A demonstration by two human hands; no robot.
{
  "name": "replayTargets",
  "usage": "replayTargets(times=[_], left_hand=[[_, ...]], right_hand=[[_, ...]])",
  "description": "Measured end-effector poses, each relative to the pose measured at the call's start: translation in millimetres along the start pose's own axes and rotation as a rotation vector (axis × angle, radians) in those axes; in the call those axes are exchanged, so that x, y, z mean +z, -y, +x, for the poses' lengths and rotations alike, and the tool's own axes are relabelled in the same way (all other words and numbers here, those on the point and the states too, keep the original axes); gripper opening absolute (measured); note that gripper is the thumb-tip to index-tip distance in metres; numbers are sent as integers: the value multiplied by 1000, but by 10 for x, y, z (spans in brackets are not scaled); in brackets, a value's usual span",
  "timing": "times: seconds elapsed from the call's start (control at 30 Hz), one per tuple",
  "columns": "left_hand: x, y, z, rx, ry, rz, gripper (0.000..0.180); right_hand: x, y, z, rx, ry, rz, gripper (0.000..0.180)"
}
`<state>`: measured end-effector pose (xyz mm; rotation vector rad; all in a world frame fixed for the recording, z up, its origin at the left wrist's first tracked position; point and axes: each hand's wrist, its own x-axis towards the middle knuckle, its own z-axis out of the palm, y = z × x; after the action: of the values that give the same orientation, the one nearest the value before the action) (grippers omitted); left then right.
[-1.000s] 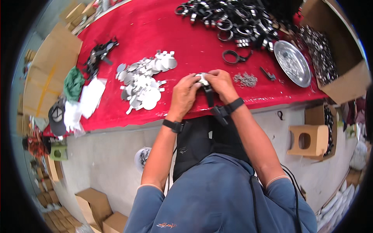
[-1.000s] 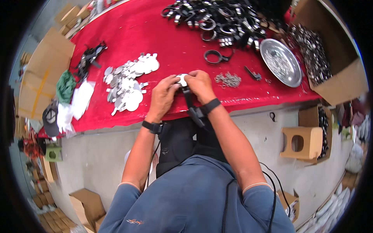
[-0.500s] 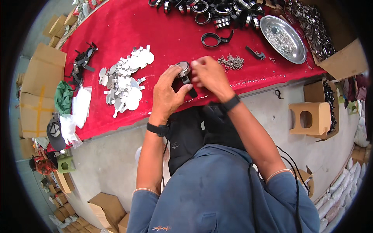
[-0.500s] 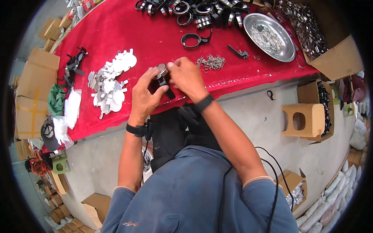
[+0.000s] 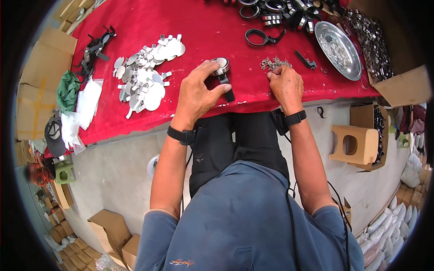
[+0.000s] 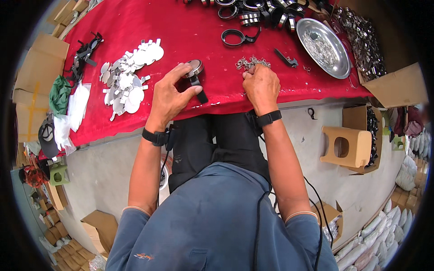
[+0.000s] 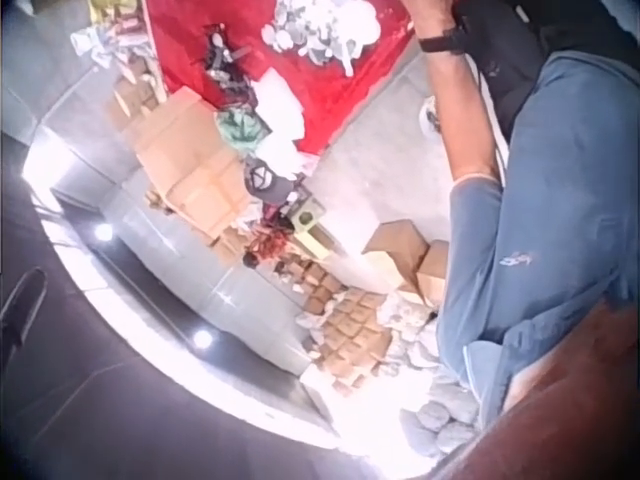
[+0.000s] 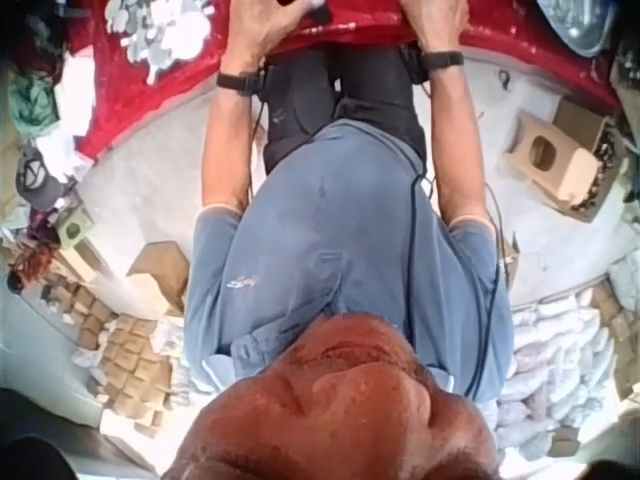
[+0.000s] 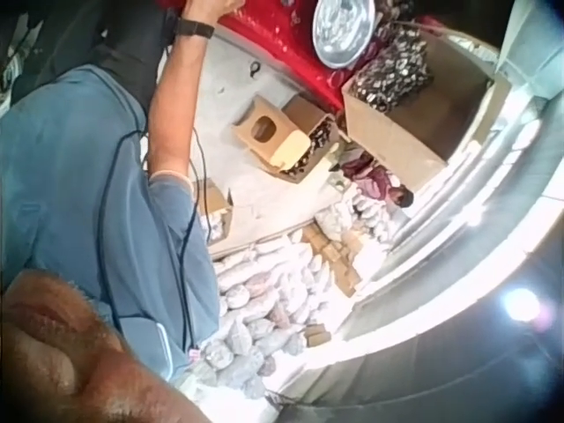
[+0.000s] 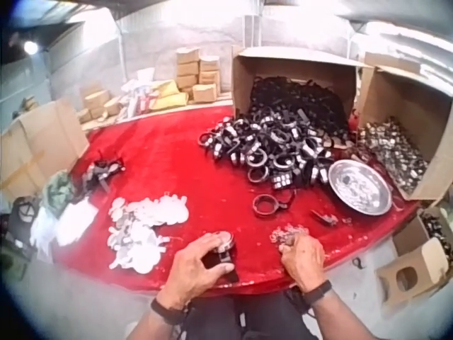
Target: The person is assembling small mechanical parts, specifically inserting screws into a circular metal component.
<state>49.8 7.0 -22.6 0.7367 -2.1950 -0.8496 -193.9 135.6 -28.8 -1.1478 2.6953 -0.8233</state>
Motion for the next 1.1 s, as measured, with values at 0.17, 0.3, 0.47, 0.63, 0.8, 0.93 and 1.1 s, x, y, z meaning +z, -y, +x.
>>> replayTargets(times=[0.17, 0.3, 0.47, 0.63, 0.8, 0.93, 1.1], left_hand=[[6, 26, -3, -10, -1, -30, 63], [8, 35, -5, -10, -4, -39, 63], [10, 37, -22, -15, -14, -53, 64], [27, 43, -26, -12, -25, -69, 64], [39, 40, -29, -5, -36, -38, 64], [50, 38, -30, -6, -50, -58, 63], [73, 44, -2, 1, -49, -4, 62]], right_hand=[[35, -35, -107, -53, -41, 13, 17], [56, -46, -178, -188, -134, -13, 13], [-27, -109, -49, -170, -145, -36, 12], [-347, -315, 392, 188, 307, 248, 13], [-374, -357, 442, 204, 232, 74, 28], [-230, -322, 138, 103, -137, 117, 31], [-39, -299, 25, -87, -293, 113, 29]])
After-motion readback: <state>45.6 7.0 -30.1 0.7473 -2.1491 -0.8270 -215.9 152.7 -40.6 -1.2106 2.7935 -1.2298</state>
